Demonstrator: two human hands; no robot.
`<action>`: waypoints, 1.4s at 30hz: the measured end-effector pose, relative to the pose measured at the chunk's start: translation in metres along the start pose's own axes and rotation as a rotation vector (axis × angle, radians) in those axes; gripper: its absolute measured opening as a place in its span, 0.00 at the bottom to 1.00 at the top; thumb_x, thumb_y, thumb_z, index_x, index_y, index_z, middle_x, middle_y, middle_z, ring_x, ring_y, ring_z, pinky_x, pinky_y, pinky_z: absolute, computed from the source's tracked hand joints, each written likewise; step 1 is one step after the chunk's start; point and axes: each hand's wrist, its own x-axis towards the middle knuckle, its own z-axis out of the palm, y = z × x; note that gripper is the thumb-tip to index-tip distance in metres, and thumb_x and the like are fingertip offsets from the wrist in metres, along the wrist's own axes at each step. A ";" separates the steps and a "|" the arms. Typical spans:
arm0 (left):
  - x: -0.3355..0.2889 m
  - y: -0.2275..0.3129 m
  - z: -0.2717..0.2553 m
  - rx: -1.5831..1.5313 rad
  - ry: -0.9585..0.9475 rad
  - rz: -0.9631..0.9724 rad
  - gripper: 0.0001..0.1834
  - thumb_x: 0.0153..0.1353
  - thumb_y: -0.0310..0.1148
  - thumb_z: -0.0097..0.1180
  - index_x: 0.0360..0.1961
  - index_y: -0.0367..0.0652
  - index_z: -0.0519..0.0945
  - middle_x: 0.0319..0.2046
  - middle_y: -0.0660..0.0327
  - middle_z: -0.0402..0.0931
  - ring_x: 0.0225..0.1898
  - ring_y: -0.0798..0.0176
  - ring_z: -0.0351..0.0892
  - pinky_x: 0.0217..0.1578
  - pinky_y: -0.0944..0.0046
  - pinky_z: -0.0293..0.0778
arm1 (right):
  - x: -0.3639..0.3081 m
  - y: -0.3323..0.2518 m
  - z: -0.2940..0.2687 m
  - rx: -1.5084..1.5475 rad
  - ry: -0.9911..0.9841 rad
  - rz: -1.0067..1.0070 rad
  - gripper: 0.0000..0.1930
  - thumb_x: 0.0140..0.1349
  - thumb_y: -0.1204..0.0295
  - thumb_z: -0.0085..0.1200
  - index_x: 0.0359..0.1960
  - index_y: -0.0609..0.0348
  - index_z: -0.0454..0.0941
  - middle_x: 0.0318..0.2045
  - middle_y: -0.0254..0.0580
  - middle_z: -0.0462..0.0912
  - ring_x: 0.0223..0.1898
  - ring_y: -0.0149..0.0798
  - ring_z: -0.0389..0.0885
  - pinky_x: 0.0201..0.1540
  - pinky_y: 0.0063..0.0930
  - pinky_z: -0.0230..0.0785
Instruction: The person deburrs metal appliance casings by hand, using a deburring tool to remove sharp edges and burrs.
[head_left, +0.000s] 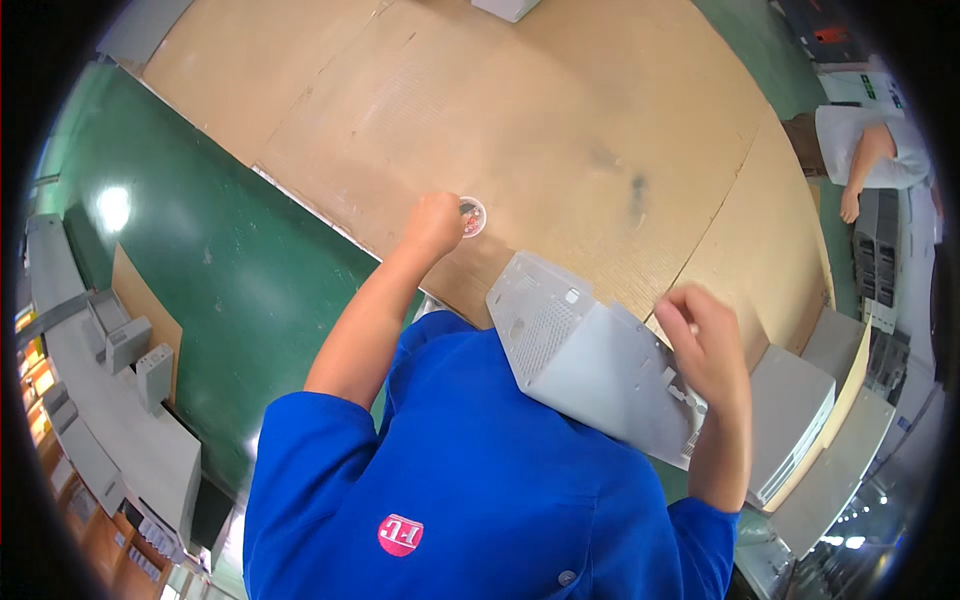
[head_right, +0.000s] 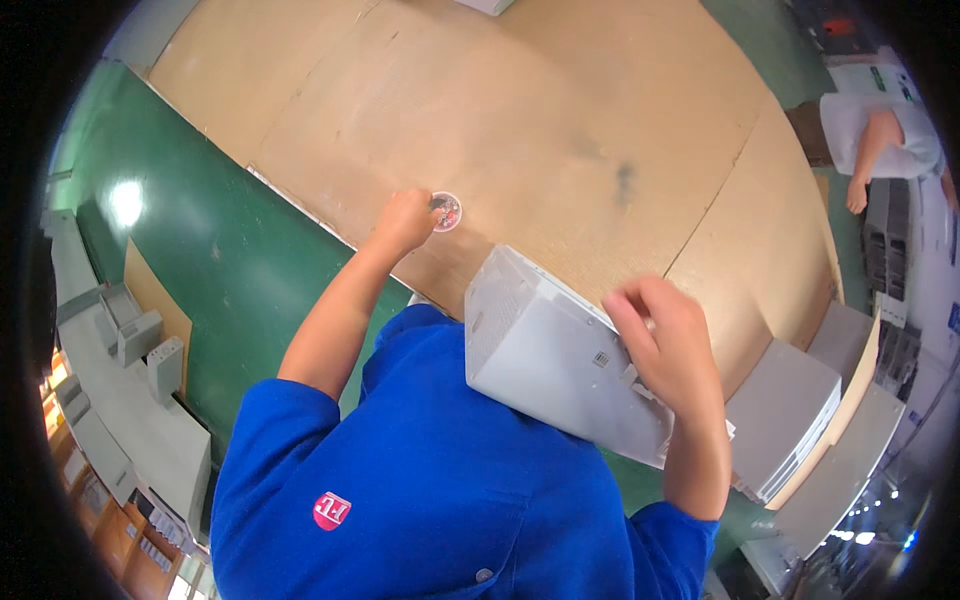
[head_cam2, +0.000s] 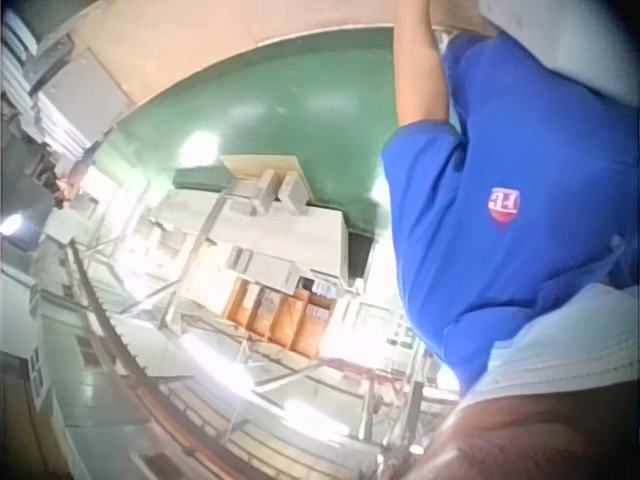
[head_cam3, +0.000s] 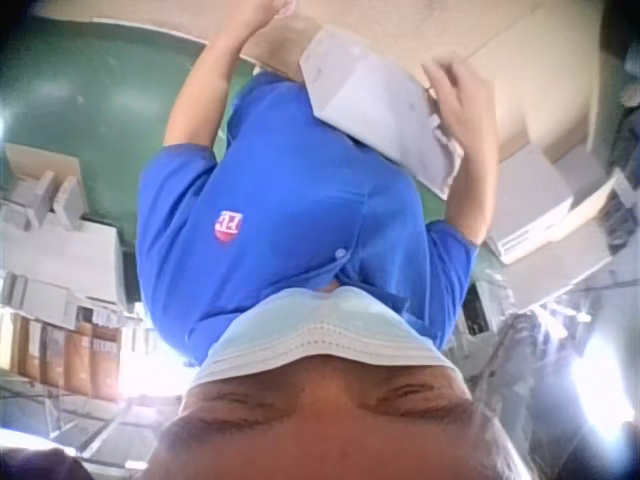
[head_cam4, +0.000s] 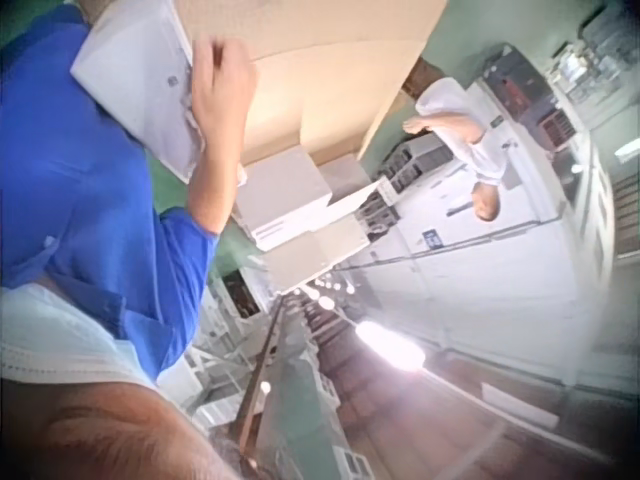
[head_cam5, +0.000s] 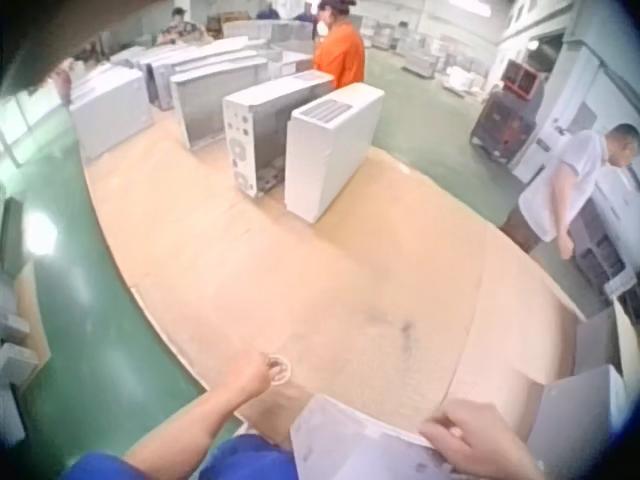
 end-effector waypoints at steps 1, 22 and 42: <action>0.004 -0.006 0.007 0.066 -0.023 -0.010 0.10 0.52 0.31 0.57 0.31 0.34 0.80 0.31 0.43 0.78 0.36 0.42 0.79 0.36 0.48 0.74 | -0.011 0.007 -0.001 -0.032 -0.023 0.045 0.09 0.58 0.69 0.53 0.29 0.65 0.76 0.21 0.43 0.77 0.25 0.37 0.75 0.31 0.27 0.68; -0.073 -0.013 0.055 -0.450 -0.243 -0.012 0.11 0.53 0.35 0.59 0.34 0.40 0.83 0.24 0.50 0.80 0.26 0.54 0.81 0.32 0.59 0.75 | -0.080 0.055 0.013 -0.183 0.184 0.184 0.35 0.51 0.43 0.57 0.11 0.66 0.61 0.08 0.40 0.57 0.14 0.30 0.55 0.16 0.31 0.51; -0.091 0.001 0.094 -0.825 -0.506 -0.061 0.10 0.62 0.35 0.52 0.38 0.38 0.74 0.28 0.58 0.76 0.30 0.65 0.73 0.33 0.65 0.70 | -0.137 0.092 -0.005 -0.079 0.341 0.169 0.40 0.45 0.32 0.54 0.10 0.63 0.61 0.09 0.30 0.57 0.15 0.25 0.57 0.15 0.26 0.49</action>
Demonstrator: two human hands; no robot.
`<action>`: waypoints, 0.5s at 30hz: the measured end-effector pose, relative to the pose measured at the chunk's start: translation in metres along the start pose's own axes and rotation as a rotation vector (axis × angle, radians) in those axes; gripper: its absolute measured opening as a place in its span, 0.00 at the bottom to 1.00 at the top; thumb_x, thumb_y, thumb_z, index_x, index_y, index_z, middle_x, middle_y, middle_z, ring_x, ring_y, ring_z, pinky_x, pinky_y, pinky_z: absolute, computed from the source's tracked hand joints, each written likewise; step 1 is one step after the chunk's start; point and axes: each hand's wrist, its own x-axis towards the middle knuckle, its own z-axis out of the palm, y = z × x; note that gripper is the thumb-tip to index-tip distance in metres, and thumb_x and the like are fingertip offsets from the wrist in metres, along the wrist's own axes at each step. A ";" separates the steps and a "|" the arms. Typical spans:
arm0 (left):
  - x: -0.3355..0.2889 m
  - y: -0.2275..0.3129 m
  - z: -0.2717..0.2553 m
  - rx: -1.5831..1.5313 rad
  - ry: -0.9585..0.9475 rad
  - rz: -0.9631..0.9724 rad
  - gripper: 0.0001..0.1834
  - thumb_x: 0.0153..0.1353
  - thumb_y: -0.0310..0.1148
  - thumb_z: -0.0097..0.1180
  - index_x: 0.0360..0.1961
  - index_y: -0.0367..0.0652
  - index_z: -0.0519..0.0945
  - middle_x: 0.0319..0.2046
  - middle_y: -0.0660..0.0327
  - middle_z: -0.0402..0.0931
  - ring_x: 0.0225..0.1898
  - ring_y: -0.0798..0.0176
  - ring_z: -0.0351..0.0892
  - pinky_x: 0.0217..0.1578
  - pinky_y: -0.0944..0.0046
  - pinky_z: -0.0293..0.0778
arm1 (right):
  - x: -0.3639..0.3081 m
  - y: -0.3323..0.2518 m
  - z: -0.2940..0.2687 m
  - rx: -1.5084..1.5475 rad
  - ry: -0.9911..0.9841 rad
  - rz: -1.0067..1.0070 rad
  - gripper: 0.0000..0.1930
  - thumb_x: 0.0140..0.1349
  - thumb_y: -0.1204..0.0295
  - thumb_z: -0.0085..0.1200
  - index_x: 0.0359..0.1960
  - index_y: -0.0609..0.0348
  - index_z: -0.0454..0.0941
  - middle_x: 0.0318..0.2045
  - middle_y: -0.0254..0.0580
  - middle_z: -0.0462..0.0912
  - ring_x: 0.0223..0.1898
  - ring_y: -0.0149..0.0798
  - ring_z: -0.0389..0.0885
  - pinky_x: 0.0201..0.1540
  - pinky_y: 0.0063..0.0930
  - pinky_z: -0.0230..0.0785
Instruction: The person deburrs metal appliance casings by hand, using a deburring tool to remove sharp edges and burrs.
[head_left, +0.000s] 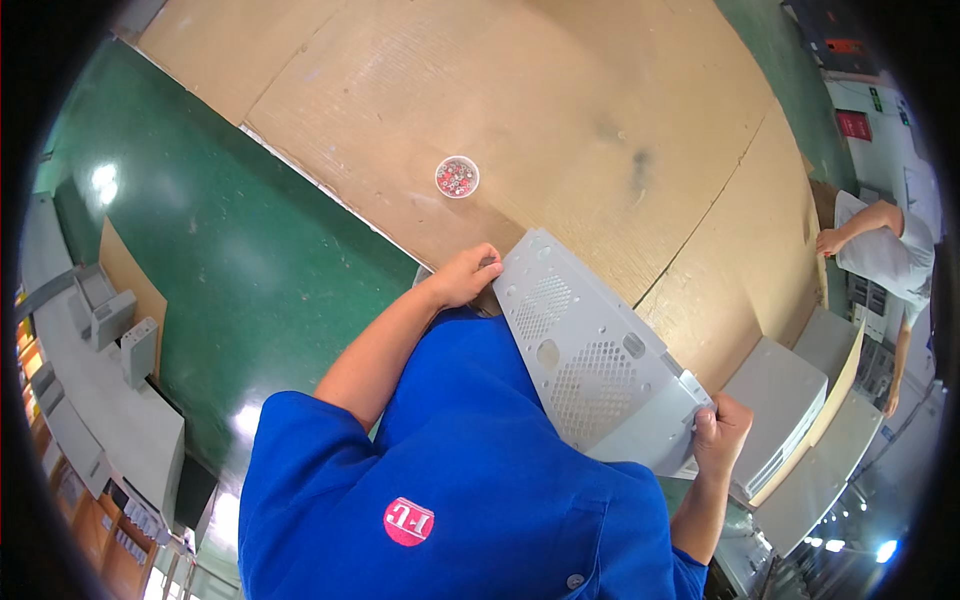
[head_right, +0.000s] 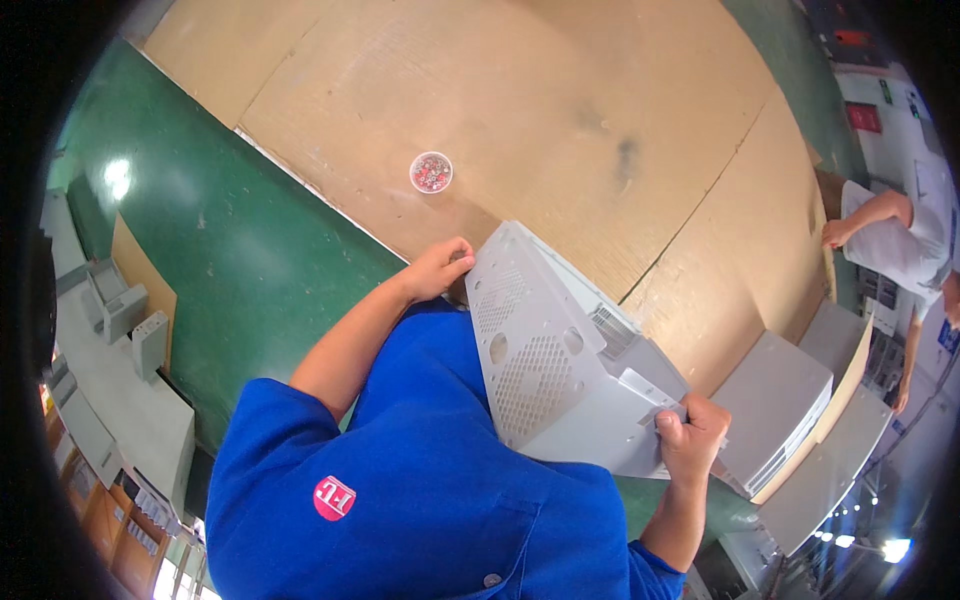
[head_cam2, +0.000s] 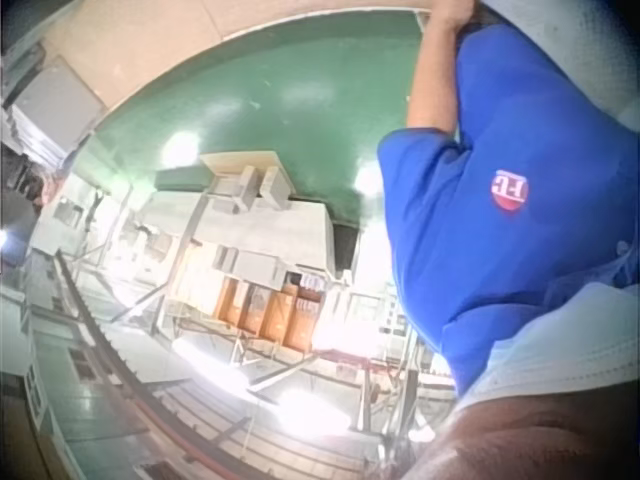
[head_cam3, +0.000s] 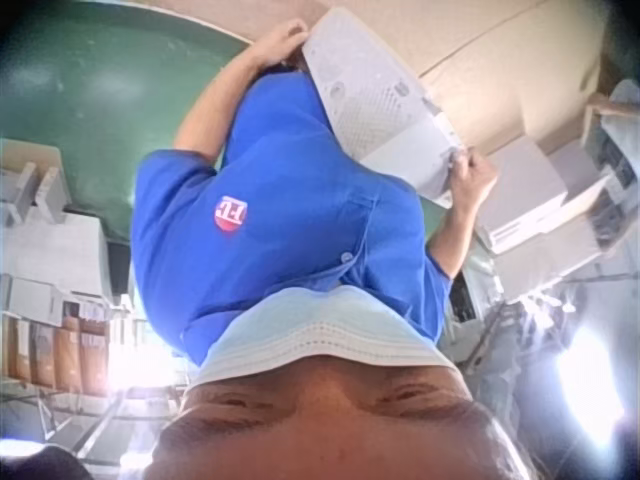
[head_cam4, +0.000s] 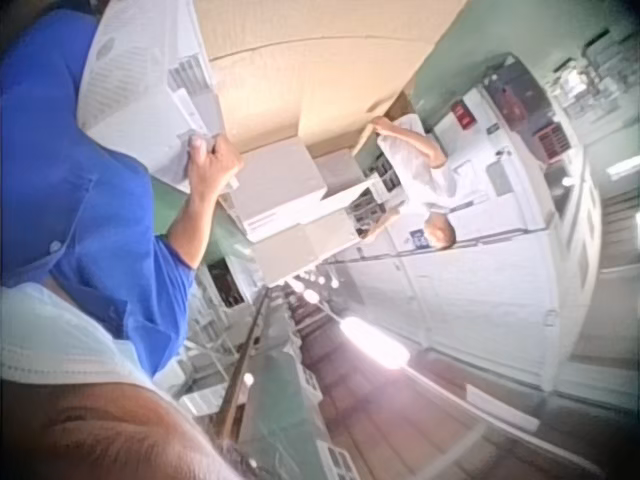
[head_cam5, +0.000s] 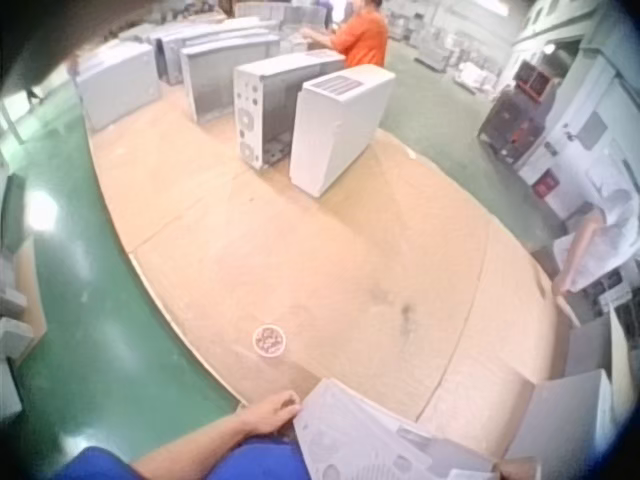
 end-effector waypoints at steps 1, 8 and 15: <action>0.000 -0.002 0.002 0.078 0.045 0.106 0.10 0.62 0.35 0.51 0.38 0.39 0.74 0.27 0.57 0.76 0.30 0.64 0.73 0.33 0.64 0.70 | 0.000 -0.001 -0.001 0.013 -0.017 0.027 0.40 0.44 0.32 0.57 0.10 0.63 0.62 0.09 0.30 0.57 0.15 0.24 0.57 0.15 0.26 0.49; 0.015 0.009 -0.020 0.405 0.337 0.335 0.12 0.61 0.34 0.50 0.39 0.34 0.74 0.34 0.42 0.77 0.38 0.42 0.77 0.41 0.53 0.72 | 0.009 -0.020 -0.019 -0.029 -0.325 -0.034 0.33 0.27 0.47 0.74 0.15 0.63 0.66 0.11 0.37 0.65 0.14 0.27 0.63 0.16 0.27 0.54; 0.055 0.064 -0.100 0.700 0.475 0.030 0.13 0.56 0.32 0.54 0.38 0.35 0.78 0.37 0.41 0.77 0.40 0.42 0.78 0.40 0.52 0.73 | 0.011 -0.041 -0.005 -0.338 -0.206 -0.280 0.28 0.34 0.54 0.72 0.17 0.61 0.66 0.13 0.45 0.67 0.16 0.46 0.68 0.19 0.33 0.59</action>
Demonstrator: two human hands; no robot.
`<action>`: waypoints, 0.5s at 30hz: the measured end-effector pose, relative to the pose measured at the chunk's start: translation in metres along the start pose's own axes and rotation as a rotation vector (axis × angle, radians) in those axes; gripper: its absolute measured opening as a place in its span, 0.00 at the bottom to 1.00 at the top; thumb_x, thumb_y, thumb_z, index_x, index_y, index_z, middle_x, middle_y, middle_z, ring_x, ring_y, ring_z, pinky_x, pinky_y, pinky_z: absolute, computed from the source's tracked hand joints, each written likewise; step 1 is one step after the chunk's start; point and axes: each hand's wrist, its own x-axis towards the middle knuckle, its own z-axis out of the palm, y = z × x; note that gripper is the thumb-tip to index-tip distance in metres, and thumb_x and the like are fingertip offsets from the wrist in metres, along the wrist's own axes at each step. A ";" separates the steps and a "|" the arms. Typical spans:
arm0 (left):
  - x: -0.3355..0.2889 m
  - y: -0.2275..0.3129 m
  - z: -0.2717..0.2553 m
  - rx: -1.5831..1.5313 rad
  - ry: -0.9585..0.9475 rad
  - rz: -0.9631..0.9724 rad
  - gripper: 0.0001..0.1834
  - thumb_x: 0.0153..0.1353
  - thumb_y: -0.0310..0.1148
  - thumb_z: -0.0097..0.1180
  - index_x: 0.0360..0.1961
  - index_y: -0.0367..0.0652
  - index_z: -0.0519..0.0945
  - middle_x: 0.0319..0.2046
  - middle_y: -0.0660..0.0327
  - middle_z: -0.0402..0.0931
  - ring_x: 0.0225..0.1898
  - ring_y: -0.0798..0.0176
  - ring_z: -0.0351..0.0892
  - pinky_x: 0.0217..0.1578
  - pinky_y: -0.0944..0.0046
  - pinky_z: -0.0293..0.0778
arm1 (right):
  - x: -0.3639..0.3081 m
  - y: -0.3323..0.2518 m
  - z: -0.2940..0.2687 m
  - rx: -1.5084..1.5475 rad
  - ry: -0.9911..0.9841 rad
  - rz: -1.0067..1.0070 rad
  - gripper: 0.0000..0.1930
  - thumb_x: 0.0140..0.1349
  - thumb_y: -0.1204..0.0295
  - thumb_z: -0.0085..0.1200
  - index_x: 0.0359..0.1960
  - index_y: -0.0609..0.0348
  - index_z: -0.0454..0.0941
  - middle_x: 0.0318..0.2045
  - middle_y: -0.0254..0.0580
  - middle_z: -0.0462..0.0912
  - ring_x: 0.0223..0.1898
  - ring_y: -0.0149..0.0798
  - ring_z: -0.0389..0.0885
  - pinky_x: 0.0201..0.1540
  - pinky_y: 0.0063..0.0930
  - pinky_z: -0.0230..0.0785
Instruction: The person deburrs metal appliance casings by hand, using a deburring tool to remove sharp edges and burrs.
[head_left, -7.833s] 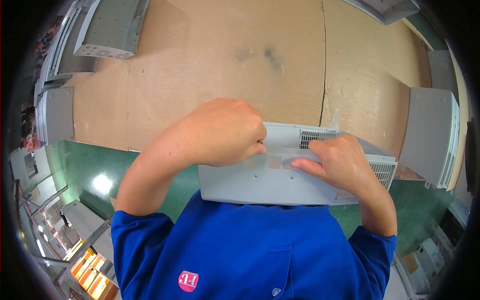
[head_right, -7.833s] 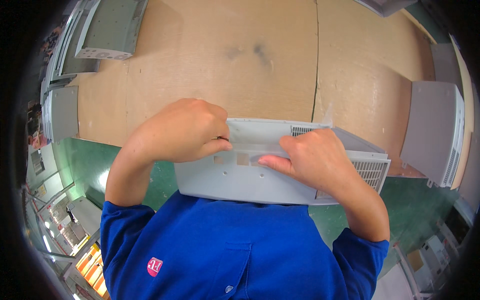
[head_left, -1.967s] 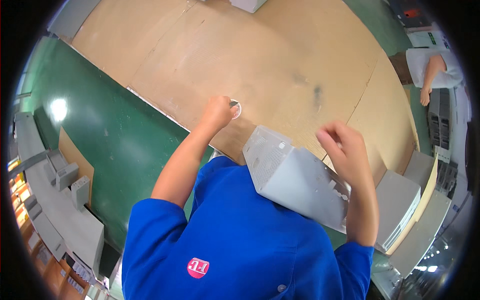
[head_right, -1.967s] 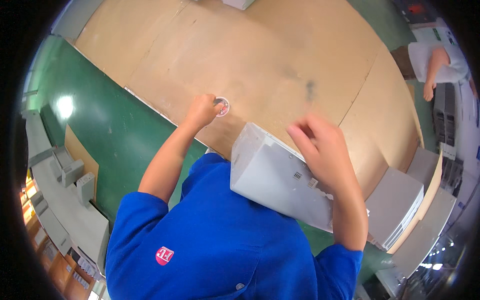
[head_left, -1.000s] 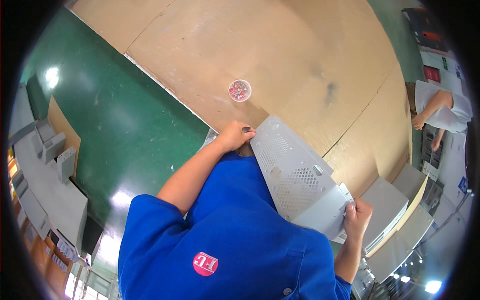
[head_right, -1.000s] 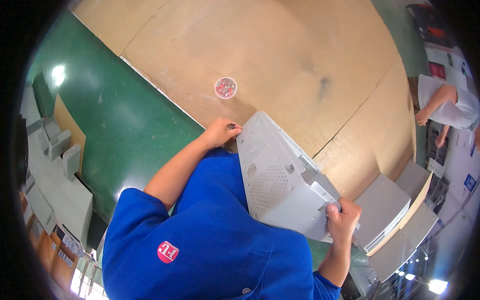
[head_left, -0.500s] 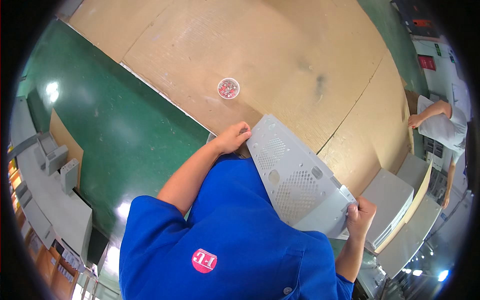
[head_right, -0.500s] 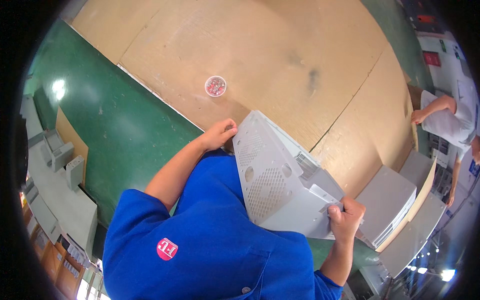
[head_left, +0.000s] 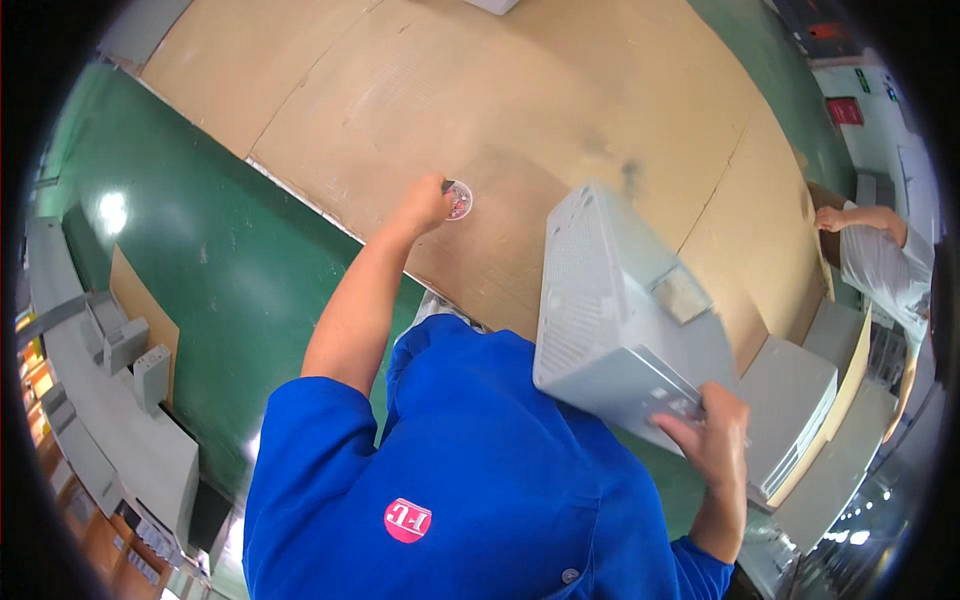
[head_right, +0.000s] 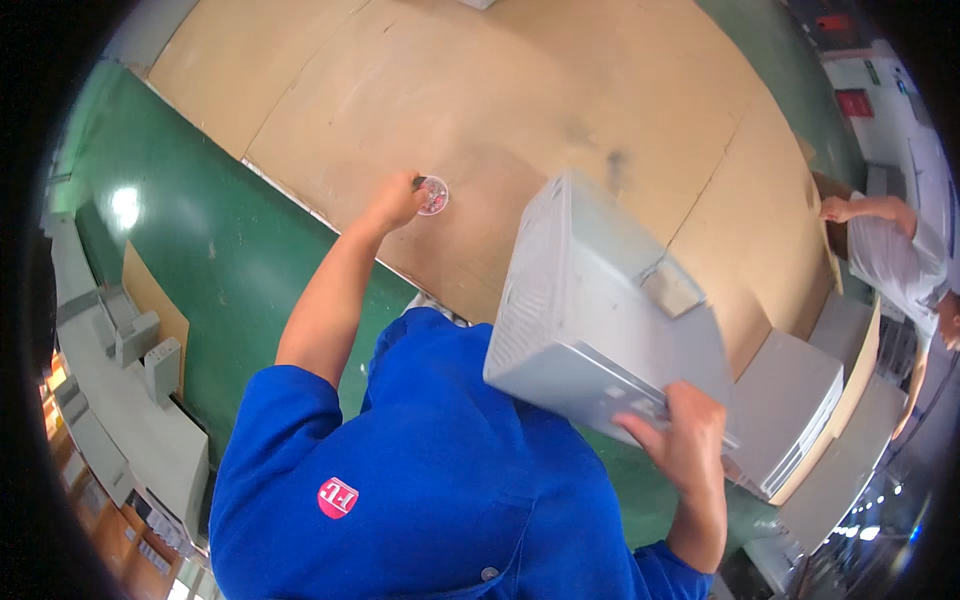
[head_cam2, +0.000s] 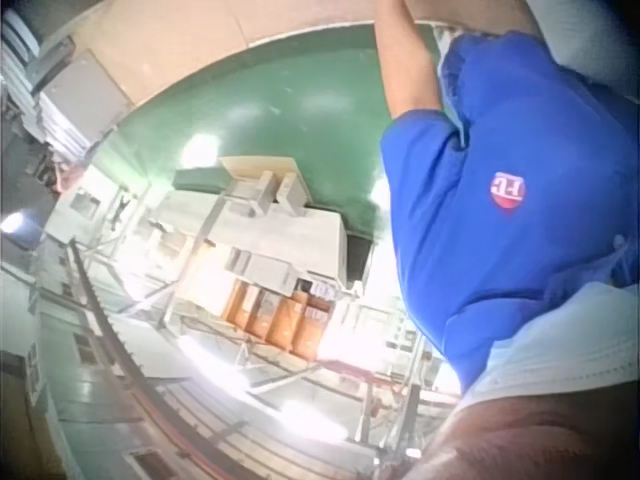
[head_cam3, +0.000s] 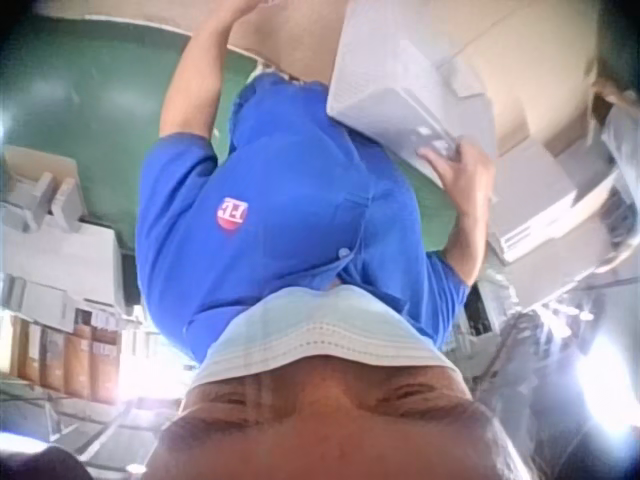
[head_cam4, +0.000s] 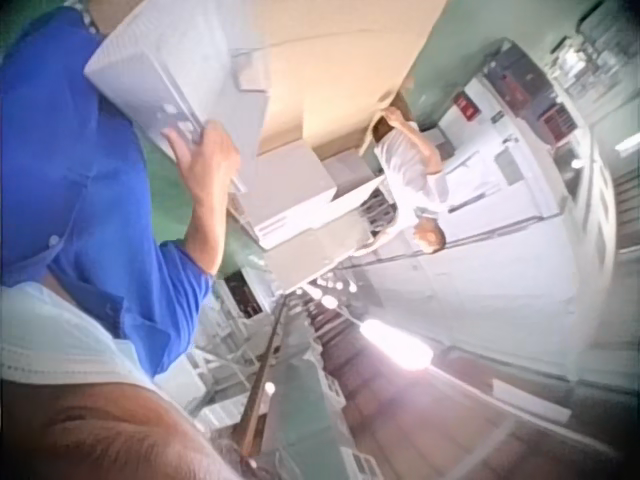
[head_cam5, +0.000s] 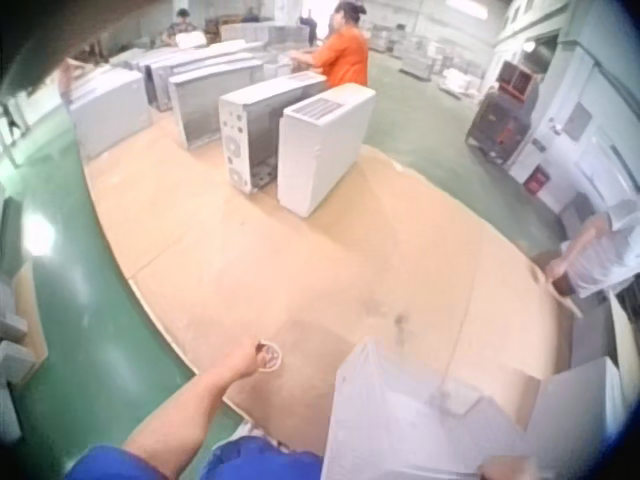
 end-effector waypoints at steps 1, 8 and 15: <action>0.004 0.001 -0.001 0.008 -0.011 0.013 0.13 0.56 0.32 0.54 0.38 0.35 0.78 0.37 0.41 0.77 0.40 0.42 0.78 0.40 0.52 0.73 | 0.003 -0.003 0.010 -0.074 0.064 -0.093 0.26 0.38 0.55 0.71 0.18 0.61 0.66 0.13 0.46 0.67 0.16 0.49 0.68 0.19 0.34 0.59; 0.016 0.002 0.001 0.163 0.013 0.033 0.07 0.49 0.30 0.59 0.28 0.38 0.79 0.31 0.45 0.78 0.36 0.43 0.78 0.37 0.52 0.73 | 0.025 0.044 0.097 -0.092 0.204 -0.153 0.19 0.43 0.63 0.67 0.18 0.57 0.65 0.17 0.40 0.69 0.21 0.44 0.71 0.21 0.37 0.62; 0.030 -0.020 0.012 0.168 -0.006 0.019 0.09 0.47 0.31 0.61 0.27 0.38 0.79 0.28 0.46 0.79 0.33 0.44 0.79 0.35 0.52 0.74 | 0.023 0.043 0.181 0.011 0.200 -0.194 0.16 0.43 0.65 0.64 0.18 0.54 0.66 0.17 0.38 0.69 0.22 0.42 0.72 0.21 0.37 0.66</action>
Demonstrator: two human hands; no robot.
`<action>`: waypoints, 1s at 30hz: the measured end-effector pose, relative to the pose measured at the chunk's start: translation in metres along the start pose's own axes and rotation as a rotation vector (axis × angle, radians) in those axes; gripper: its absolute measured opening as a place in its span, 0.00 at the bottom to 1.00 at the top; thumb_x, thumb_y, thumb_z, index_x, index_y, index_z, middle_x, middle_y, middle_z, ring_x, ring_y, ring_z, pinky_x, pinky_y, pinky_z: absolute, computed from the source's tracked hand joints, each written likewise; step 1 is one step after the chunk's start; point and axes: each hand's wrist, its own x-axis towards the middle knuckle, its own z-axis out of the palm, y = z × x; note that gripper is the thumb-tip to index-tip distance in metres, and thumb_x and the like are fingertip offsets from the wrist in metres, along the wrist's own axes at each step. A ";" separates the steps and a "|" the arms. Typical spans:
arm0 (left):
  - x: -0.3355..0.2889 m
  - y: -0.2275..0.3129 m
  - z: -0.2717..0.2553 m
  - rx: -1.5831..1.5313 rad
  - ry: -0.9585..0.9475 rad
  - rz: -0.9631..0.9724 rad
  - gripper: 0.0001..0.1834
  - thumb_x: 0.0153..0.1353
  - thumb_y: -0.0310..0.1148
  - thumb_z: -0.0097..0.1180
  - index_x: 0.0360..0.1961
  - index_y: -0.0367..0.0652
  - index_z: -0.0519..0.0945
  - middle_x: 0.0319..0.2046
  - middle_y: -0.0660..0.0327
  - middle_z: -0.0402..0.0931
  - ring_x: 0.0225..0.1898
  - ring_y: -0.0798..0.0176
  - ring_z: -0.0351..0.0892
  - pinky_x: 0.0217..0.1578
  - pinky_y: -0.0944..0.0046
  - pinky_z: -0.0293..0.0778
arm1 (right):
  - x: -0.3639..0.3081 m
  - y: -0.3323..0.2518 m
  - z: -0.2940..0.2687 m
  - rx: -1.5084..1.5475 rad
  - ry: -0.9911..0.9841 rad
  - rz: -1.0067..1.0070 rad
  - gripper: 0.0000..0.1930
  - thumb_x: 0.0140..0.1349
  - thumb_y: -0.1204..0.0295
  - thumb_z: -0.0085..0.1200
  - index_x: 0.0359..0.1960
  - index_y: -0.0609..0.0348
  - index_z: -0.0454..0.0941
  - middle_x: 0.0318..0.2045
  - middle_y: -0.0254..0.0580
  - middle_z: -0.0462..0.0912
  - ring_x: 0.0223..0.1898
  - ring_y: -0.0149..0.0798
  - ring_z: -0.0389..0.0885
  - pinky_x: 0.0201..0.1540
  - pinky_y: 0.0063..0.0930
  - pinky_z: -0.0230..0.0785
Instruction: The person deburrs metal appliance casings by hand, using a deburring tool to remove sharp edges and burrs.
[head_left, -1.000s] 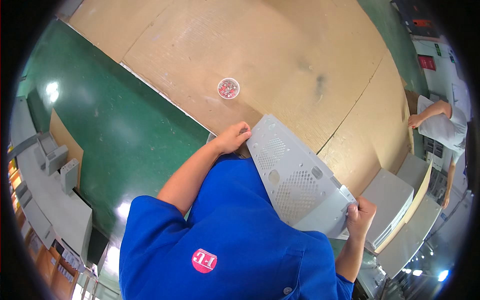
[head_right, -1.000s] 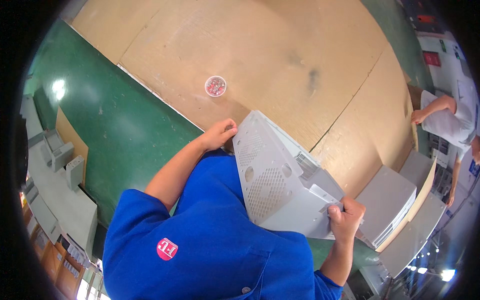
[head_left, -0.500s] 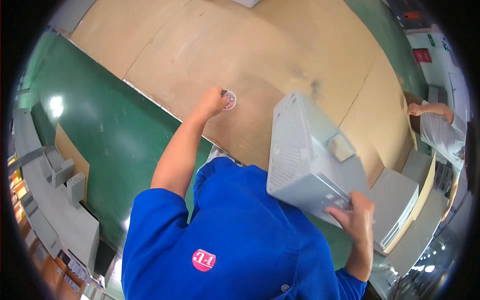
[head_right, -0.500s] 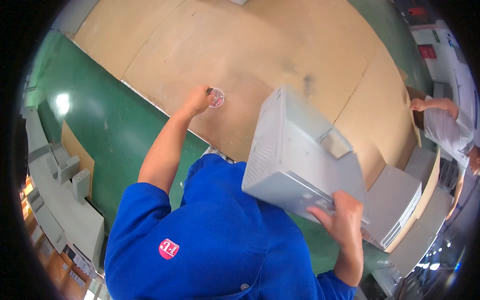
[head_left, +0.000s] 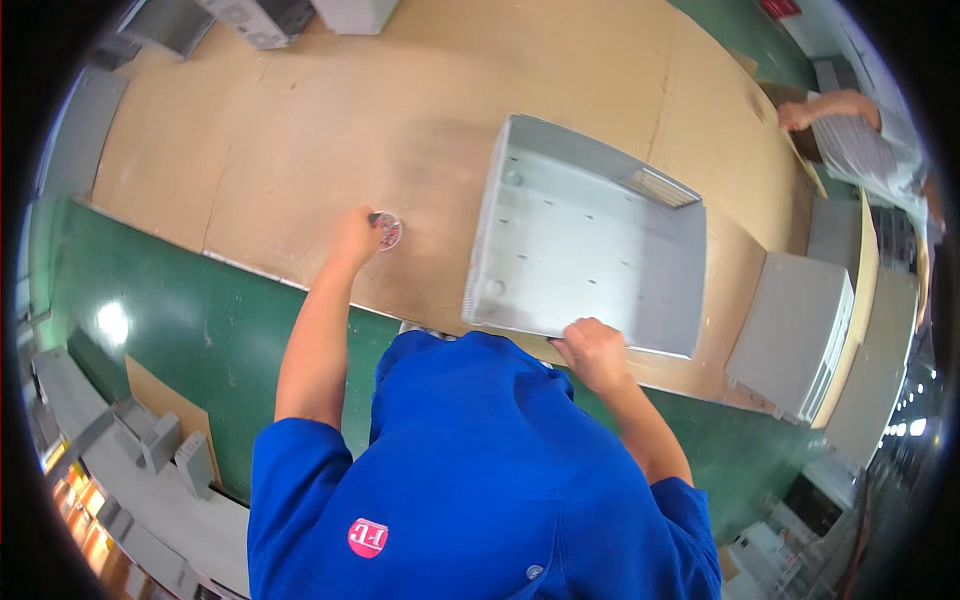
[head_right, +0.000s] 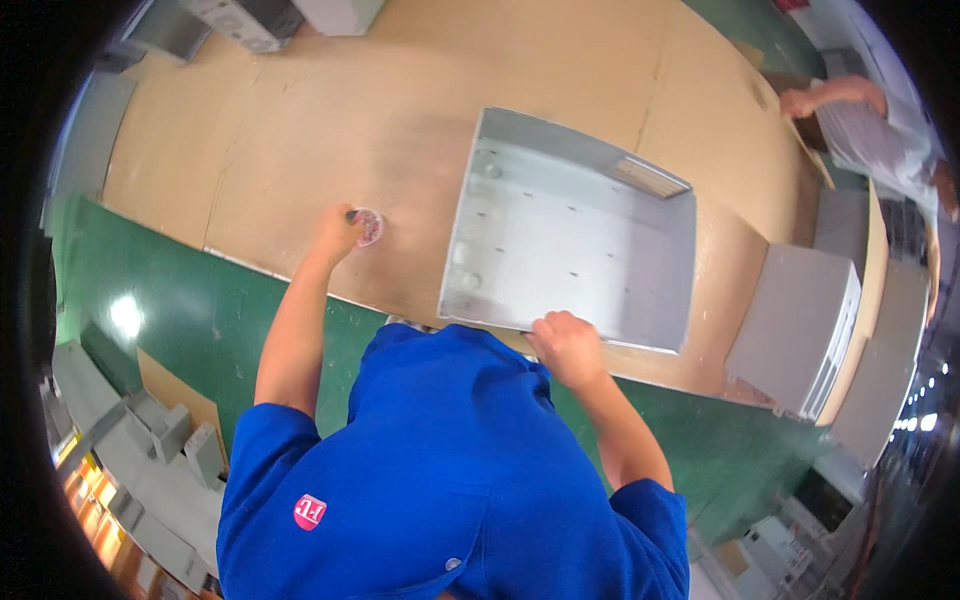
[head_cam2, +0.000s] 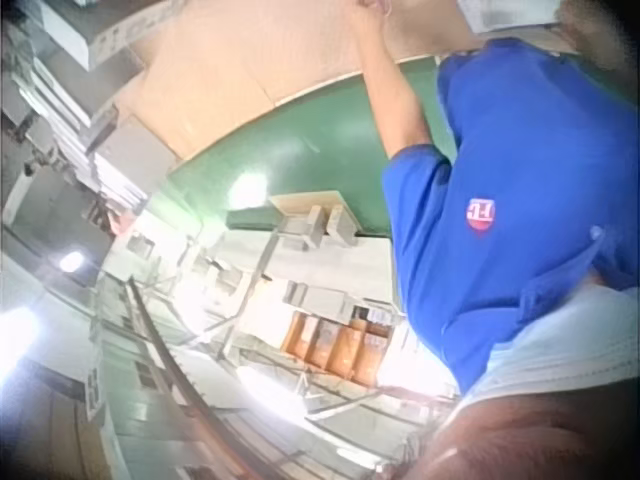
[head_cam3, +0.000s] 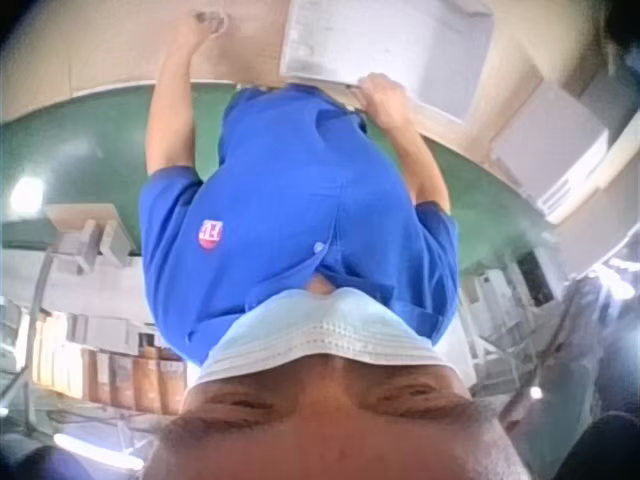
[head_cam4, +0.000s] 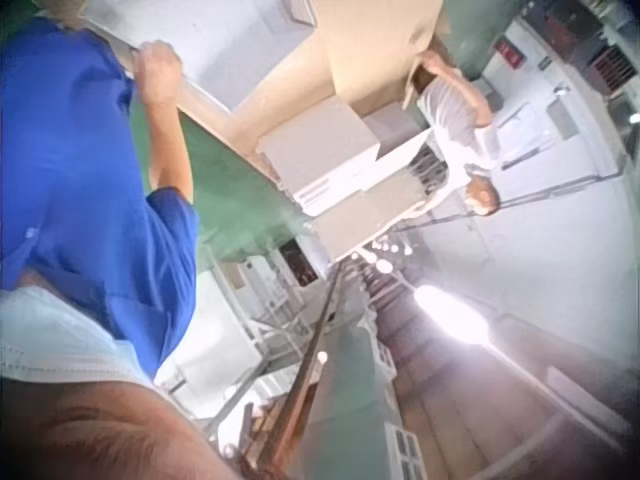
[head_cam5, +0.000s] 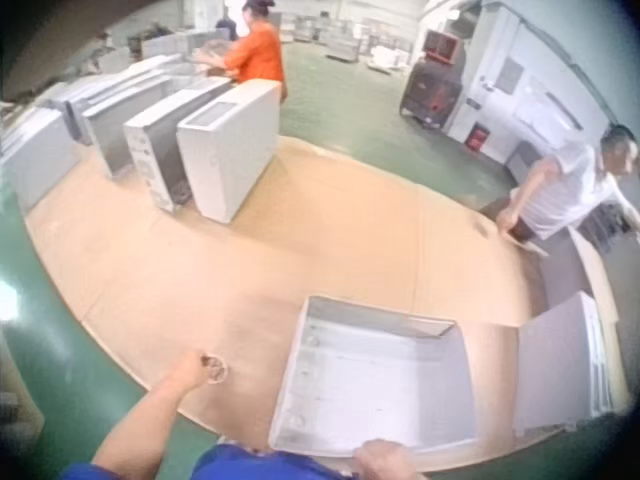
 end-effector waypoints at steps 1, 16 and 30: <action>-0.003 0.012 -0.005 0.006 -0.018 0.021 0.09 0.47 0.31 0.61 0.27 0.38 0.79 0.28 0.46 0.79 0.33 0.44 0.79 0.35 0.52 0.74 | -0.004 0.002 0.015 0.009 -0.022 -0.001 0.14 0.44 0.65 0.62 0.18 0.54 0.66 0.18 0.38 0.69 0.23 0.42 0.73 0.22 0.37 0.67; -0.038 0.060 -0.023 0.174 0.010 0.001 0.12 0.49 0.32 0.58 0.36 0.42 0.83 0.30 0.49 0.80 0.32 0.47 0.80 0.36 0.54 0.75 | 0.145 0.165 -0.011 2.091 0.476 1.406 0.36 0.64 0.57 0.49 0.63 0.67 0.47 0.59 0.65 0.59 0.57 0.60 0.67 0.50 0.52 0.71; -0.031 0.039 -0.027 -0.216 -0.050 -0.250 0.13 0.42 0.35 0.61 0.30 0.41 0.83 0.24 0.56 0.81 0.23 0.61 0.81 0.30 0.62 0.75 | 0.115 0.200 -0.044 2.393 0.662 1.070 0.20 0.61 0.81 0.34 0.53 0.84 0.52 0.57 0.72 0.57 0.60 0.70 0.57 0.58 0.55 0.66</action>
